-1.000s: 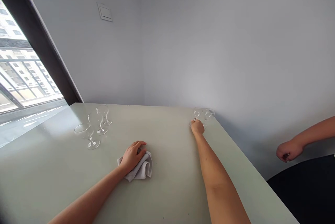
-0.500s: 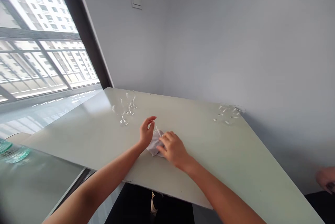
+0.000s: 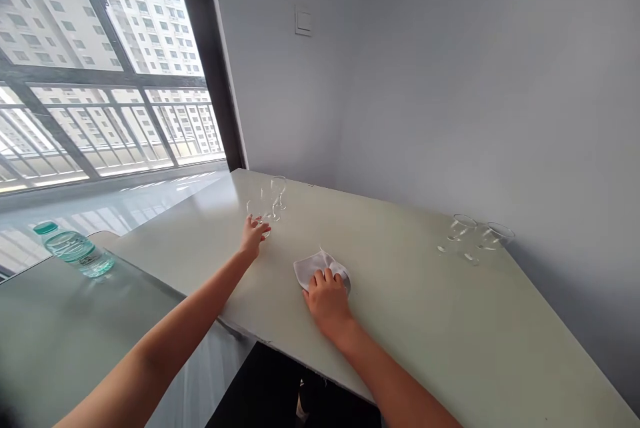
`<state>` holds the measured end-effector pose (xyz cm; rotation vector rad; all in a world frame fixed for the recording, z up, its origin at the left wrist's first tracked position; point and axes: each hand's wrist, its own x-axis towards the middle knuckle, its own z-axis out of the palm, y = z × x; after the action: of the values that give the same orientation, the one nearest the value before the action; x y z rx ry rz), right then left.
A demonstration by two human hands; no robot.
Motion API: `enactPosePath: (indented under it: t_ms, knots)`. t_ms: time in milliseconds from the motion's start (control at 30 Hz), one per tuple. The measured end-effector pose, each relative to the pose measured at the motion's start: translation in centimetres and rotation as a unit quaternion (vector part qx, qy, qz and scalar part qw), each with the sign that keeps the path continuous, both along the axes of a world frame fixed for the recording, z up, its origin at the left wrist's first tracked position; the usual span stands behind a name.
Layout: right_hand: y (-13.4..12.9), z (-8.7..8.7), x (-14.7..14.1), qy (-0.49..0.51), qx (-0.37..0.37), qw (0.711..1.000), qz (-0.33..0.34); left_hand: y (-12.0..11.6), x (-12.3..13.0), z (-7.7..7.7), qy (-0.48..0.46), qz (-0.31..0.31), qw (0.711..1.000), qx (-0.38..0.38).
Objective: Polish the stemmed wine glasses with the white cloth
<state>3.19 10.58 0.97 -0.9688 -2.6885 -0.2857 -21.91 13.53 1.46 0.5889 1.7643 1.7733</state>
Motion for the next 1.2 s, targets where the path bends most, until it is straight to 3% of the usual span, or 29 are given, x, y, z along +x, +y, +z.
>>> enactPosePath:
  t_ms: [167, 333, 400, 467, 533, 567, 667, 700, 733, 767, 833, 900, 967, 1033, 1133, 1200]
  knots:
    - [-0.1, -0.6, 0.9, 0.038, -0.010, 0.999, 0.007, 1.4, 0.1, -0.3, 0.045, -0.001, 0.999, -0.021]
    - [-0.3, -1.1, 2.0, 0.078, -0.039, 0.996, 0.007, 0.9, 0.6, -0.8, 0.091, -0.006, 0.995, -0.045]
    - [0.1, -0.9, 2.7, 0.127, -0.087, 0.988, 0.014, 0.5, 0.9, -0.7, 0.138, -0.013, 0.988, -0.067]
    - [0.8, -0.3, 3.6, 0.229, -0.180, 0.957, 0.007, 0.1, 1.5, -0.2, 0.209, -0.023, 0.973, -0.095]
    - [1.7, 0.6, 4.7, 0.379, -0.305, 0.873, -0.036, -0.1, 2.5, 0.5, 0.278, -0.033, 0.954, -0.107]
    - [2.0, 1.2, 5.2, 0.461, -0.367, 0.805, -0.068, -0.2, 3.1, 0.9, 0.299, -0.039, 0.948, -0.101]
    - [2.5, 3.2, 7.0, 0.646, -0.513, 0.547, -0.143, -0.5, 5.4, 1.9, 0.310, -0.089, 0.945, -0.044]
    - [2.4, 3.8, 7.6, 0.675, -0.544, 0.475, -0.152, -0.6, 6.2, 2.1, 0.292, -0.119, 0.949, -0.022]
    - [2.1, 4.4, 8.1, 0.690, -0.568, 0.421, -0.153, -0.8, 7.1, 2.3, 0.268, -0.151, 0.952, -0.002]
    - [1.9, 4.8, 8.5, 0.700, -0.581, 0.388, -0.150, -1.0, 8.0, 2.5, 0.246, -0.180, 0.952, 0.015]
    - [1.3, 5.6, 9.2, 0.722, -0.569, 0.369, -0.138, -1.3, 9.6, 2.7, 0.235, -0.226, 0.945, 0.026]
    - [0.8, 6.1, 9.4, 0.755, -0.510, 0.393, -0.124, -1.7, 11.0, 2.8, 0.273, -0.259, 0.926, 0.014]
    - [0.6, 6.6, 9.0, 0.769, -0.429, 0.460, -0.112, -1.9, 12.1, 2.9, 0.331, -0.283, 0.900, -0.004]
    - [0.5, 7.0, 7.9, 0.727, -0.348, 0.585, -0.093, -1.9, 12.9, 3.0, 0.386, -0.298, 0.873, -0.007]
    - [0.3, 7.4, 6.0, 0.544, -0.220, 0.809, -0.031, -1.7, 13.4, 3.1, 0.468, -0.303, 0.830, 0.031]
    - [0.2, 7.4, 5.2, 0.413, -0.147, 0.899, 0.009, -1.6, 13.2, 3.2, 0.515, -0.293, 0.803, 0.063]
